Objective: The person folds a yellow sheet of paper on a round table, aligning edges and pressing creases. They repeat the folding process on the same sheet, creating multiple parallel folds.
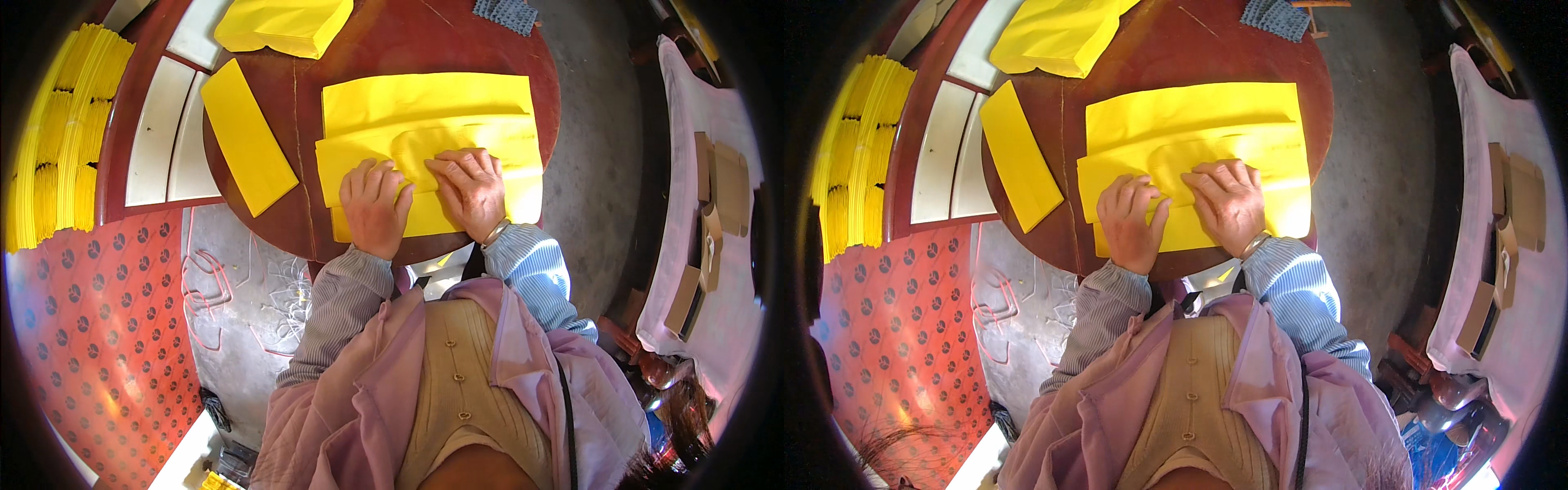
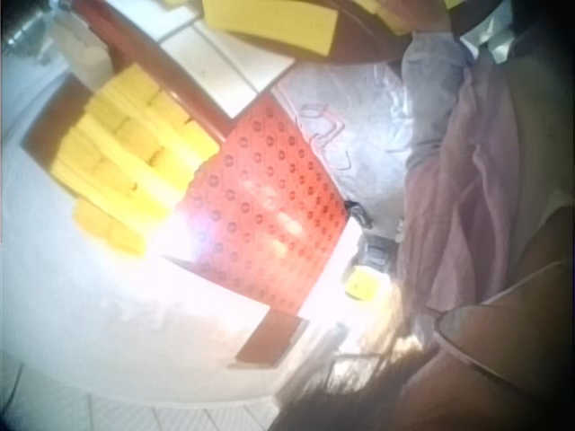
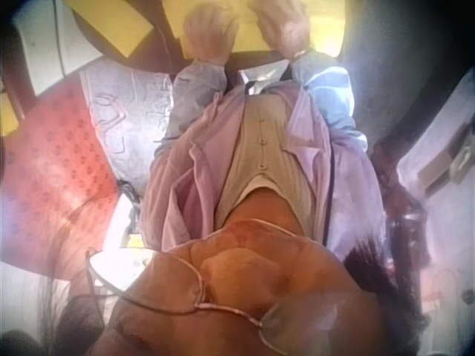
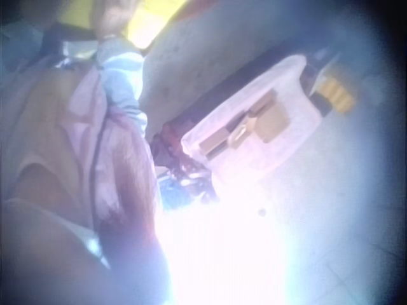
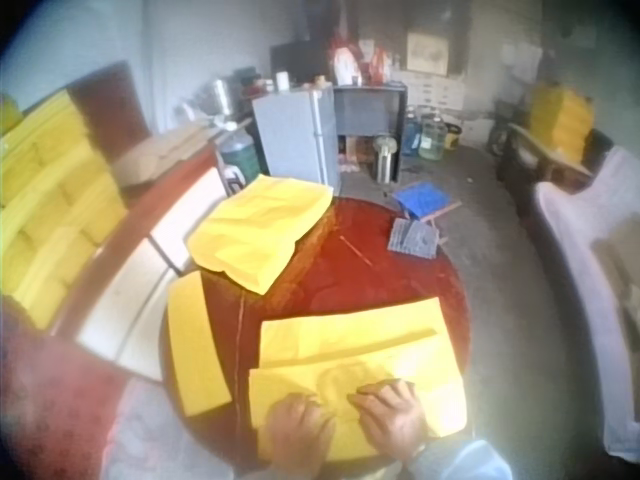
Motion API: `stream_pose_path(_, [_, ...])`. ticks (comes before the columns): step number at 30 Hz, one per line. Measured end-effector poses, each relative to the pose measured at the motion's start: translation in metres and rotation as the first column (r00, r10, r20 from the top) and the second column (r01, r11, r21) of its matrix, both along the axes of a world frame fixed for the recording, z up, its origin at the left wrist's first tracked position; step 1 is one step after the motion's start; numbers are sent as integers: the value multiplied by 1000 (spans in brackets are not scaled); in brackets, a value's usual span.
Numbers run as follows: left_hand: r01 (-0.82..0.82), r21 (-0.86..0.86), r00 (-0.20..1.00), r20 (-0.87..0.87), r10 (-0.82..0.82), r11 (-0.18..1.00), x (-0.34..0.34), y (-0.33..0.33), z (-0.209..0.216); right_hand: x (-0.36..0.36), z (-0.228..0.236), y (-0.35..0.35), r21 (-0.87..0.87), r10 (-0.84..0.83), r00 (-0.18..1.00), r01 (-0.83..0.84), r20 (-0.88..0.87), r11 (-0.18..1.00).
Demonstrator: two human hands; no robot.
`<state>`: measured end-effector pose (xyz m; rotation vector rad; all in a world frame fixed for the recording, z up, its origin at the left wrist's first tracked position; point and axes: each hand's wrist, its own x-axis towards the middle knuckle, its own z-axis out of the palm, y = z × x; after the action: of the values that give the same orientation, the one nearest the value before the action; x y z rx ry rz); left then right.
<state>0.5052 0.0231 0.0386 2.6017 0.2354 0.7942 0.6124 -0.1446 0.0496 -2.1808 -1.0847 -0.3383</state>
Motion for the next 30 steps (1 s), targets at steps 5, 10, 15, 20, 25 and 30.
stream_pose_path(5, [0, -40, 999, -40, -1, 999, -13, 11, 2, 9, 0, -27, -9, -120, 993, 120, -19, 993])
stream_pose_path(10, [-13, -53, 999, -34, 11, 998, -16, 16, 0, 18, 0, -62, -105, -236, 972, 237, 17, 966])
stream_pose_path(15, [-35, -6, 998, -57, 34, 999, -11, 16, 2, 28, -9, -76, -130, -343, 939, 344, 32, 930])
stream_pose_path(20, [34, 35, 999, -11, -34, 999, -6, 12, 9, 34, -12, -86, -109, -391, 920, 392, 28, 914])
stream_pose_path(25, [196, -30, 978, -62, -198, 980, 2, 5, 7, 35, -6, -87, -110, -399, 917, 399, 19, 910])
stream_pose_path(30, [234, -81, 966, -92, -241, 969, 4, 2, 3, 26, 13, -63, -97, -304, 948, 312, 92, 945])
